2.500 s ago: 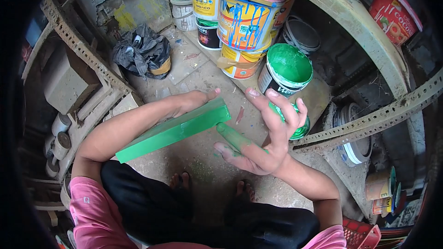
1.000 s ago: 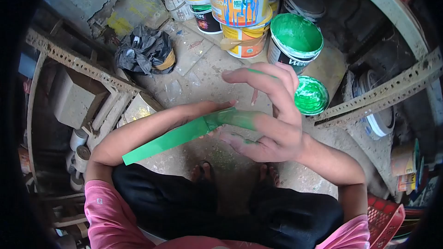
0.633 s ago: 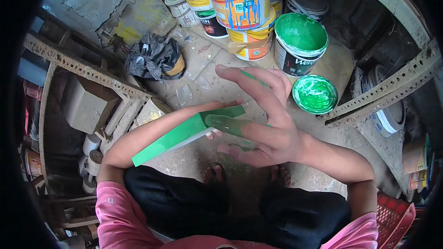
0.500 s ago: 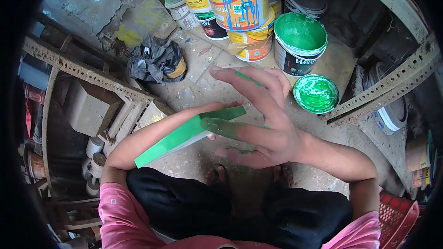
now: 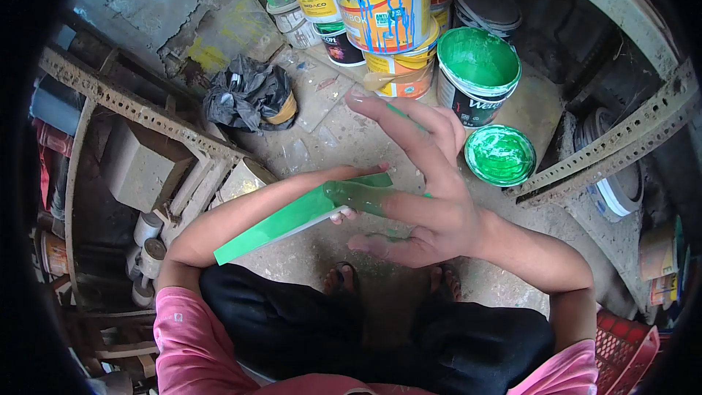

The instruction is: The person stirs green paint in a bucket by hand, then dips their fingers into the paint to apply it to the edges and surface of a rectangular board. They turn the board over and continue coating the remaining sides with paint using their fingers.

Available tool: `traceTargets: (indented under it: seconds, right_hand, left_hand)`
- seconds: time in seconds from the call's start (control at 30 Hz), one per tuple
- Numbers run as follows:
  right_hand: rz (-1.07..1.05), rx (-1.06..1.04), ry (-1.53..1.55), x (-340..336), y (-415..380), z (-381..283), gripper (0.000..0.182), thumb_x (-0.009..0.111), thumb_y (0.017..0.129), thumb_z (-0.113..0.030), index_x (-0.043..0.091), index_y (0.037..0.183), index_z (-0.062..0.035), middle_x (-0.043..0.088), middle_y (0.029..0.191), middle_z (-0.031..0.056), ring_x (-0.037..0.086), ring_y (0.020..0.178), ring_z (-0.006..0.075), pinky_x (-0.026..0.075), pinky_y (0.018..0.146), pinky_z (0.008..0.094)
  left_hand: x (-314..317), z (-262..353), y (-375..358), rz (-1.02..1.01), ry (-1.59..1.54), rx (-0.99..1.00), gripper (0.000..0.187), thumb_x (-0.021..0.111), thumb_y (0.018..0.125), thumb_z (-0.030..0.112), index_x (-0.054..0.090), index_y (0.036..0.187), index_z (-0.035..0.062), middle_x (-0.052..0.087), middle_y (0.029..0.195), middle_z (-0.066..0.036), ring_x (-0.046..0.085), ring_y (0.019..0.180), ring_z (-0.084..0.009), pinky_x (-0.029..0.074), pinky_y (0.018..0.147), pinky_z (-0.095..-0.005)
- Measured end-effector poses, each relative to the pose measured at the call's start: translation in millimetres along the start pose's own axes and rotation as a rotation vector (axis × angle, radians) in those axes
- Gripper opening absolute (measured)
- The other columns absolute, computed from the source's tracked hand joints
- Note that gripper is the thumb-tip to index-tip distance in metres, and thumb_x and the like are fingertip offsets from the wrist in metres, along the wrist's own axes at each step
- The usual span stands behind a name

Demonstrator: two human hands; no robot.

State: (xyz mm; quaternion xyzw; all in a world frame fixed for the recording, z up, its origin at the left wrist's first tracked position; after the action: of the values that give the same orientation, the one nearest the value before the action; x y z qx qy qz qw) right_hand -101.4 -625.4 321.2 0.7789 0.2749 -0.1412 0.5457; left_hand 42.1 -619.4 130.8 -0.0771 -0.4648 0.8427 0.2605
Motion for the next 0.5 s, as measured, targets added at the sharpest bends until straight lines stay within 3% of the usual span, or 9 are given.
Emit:
traceTargets:
  seconds: [0.03,0.07,0.13,0.23,0.27,0.33,0.37,0.43,0.5]
  right_hand:
    - [-0.007,0.022,-0.012,-0.9,0.8,1.4,0.041,0.071,0.069,-0.045,0.064,0.08,-0.0061,0.037,0.132,0.0359,0.038,0.116,0.0464,0.028,0.094,0.0525]
    - [-0.01,0.02,-0.013,-0.5,1.2,1.6,0.041,0.071,0.069,-0.045,0.064,0.08,-0.0061,0.037,0.132,0.0359,0.038,0.116,0.0464,0.028,0.094,0.0525]
    - [-0.008,-0.04,0.004,0.6,1.0,-1.5,0.043,0.071,0.069,-0.046,0.065,0.085,-0.0056,0.038,0.131,0.0352,0.038,0.116,0.0465,0.028,0.094,0.0529]
    - [-0.018,-0.045,-0.023,2.5,-0.2,-2.5,0.047,0.07,0.069,-0.047,0.067,0.09,-0.0054,0.04,0.13,0.0346,0.038,0.117,0.0457,0.027,0.096,0.0514]
    - [-0.021,-0.046,-0.023,0.8,0.9,-1.9,0.047,0.07,0.069,-0.047,0.067,0.09,-0.0054,0.04,0.13,0.0346,0.038,0.117,0.0457,0.027,0.096,0.0514]
    - [-0.044,-0.008,-0.021,-2.6,3.8,2.6,0.048,0.071,0.071,-0.042,0.065,0.099,-0.0029,0.038,0.132,0.0331,0.043,0.116,0.0434,0.033,0.095,0.0501]
    - [-0.043,-0.009,-0.02,0.5,2.7,3.6,0.048,0.071,0.071,-0.042,0.065,0.099,-0.0029,0.038,0.132,0.0331,0.043,0.116,0.0434,0.033,0.095,0.0501]
    - [0.073,0.088,0.303,3.8,-2.9,14.9,0.049,0.071,0.074,-0.028,0.057,0.113,-0.0007,0.032,0.135,0.032,0.047,0.115,0.0416,0.039,0.093,0.0494]
    - [0.075,0.124,0.399,10.3,-10.3,15.0,0.054,0.071,0.074,-0.02,0.05,0.119,-0.0001,0.029,0.137,0.0315,0.046,0.116,0.0426,0.04,0.094,0.0502]
  left_hand:
    - [-0.3,-8.3,2.5,0.007,-0.204,-0.109,0.051,0.054,0.09,0.037,0.042,0.128,0.0046,0.059,0.088,-0.008,0.058,0.065,-0.0123,0.042,0.039,-0.0231]
    - [0.7,-7.5,1.2,0.007,-0.206,-0.104,0.051,0.054,0.09,0.037,0.042,0.128,0.0046,0.059,0.088,-0.008,0.058,0.065,-0.0123,0.042,0.039,-0.0231]
    - [-1.0,-1.5,-3.0,0.086,-0.096,-0.002,0.045,0.049,0.09,0.052,0.055,0.107,0.0101,0.053,0.061,-0.001,0.052,0.05,-0.0124,0.038,0.039,-0.0244]
    - [-4.9,0.4,9.5,0.201,0.07,0.369,0.047,0.045,0.088,0.059,0.056,0.096,0.0147,0.05,0.06,0.0,0.049,0.048,-0.012,0.037,0.041,-0.0247]
    - [-9.7,4.3,9.5,0.201,0.067,0.371,0.047,0.045,0.088,0.059,0.056,0.096,0.0147,0.05,0.06,0.0,0.049,0.048,-0.012,0.037,0.041,-0.0247]
    - [-6.6,-17.2,13.2,-0.078,-0.063,-0.087,0.061,0.037,0.087,0.067,0.06,0.103,0.0131,0.058,0.092,-0.008,0.056,0.076,-0.017,0.049,0.062,-0.0381]
    - [-11.3,-24.4,14.9,-0.076,-0.063,-0.088,0.061,0.037,0.087,0.067,0.06,0.103,0.0131,0.058,0.092,-0.008,0.056,0.076,-0.017,0.049,0.062,-0.0381]
    - [10.1,-25.7,10.6,-0.596,-0.618,0.008,0.051,0.04,0.088,0.064,0.057,0.099,0.0179,0.053,0.079,-0.002,0.055,0.065,-0.0145,0.046,0.05,-0.0331]
    - [15.4,-16.1,-6.4,-0.554,-0.639,0.066,0.048,0.044,0.088,0.061,0.056,0.102,0.0167,0.053,0.081,-0.002,0.054,0.067,-0.0147,0.046,0.051,-0.0317]
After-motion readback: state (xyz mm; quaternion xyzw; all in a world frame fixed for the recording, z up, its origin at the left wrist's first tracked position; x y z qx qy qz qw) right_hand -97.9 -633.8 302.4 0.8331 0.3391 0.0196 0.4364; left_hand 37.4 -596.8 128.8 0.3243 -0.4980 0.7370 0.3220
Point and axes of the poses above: each hand's wrist, its own y-axis towards the middle knuckle, its own x-axis out of the palm, z = x × y, the point moved 7 cm from there along y, towards the middle knuckle
